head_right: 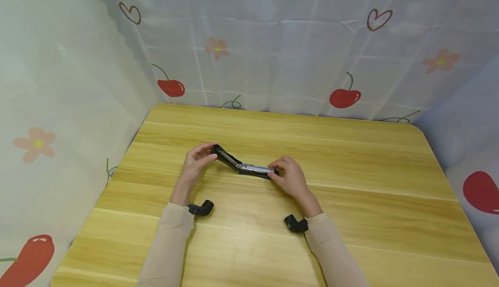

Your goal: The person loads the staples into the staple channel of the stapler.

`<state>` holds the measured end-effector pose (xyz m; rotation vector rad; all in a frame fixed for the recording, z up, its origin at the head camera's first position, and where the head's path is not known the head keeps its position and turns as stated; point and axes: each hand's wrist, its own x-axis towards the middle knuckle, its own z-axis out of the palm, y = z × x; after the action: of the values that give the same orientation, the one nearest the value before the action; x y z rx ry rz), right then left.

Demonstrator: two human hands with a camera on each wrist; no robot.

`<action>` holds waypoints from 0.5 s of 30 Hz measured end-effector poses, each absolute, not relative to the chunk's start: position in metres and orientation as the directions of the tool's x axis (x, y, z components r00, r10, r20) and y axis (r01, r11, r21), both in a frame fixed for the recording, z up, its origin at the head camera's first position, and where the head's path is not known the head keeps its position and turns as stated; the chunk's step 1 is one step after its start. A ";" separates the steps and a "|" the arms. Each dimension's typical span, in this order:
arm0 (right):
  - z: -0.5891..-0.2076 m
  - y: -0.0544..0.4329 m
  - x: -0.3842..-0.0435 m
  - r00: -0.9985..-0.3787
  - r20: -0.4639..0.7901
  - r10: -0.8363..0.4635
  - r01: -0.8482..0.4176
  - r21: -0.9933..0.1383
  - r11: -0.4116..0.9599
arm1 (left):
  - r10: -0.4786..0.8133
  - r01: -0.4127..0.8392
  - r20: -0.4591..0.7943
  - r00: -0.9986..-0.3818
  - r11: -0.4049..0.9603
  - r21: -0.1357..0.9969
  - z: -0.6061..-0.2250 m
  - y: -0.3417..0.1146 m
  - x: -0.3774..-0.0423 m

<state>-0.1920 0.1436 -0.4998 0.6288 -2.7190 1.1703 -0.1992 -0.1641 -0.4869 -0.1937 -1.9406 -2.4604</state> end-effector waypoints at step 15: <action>-0.502 0.150 -0.191 -0.931 0.142 -0.335 -0.346 -0.632 0.693 | 0.066 0.084 0.101 -0.993 -0.227 0.970 -0.486 -0.164 -0.198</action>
<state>-0.1908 0.1500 -0.5019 0.5785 -2.8762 1.0793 -0.1983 -0.1638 -0.4862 -0.1884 -1.9464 -2.4443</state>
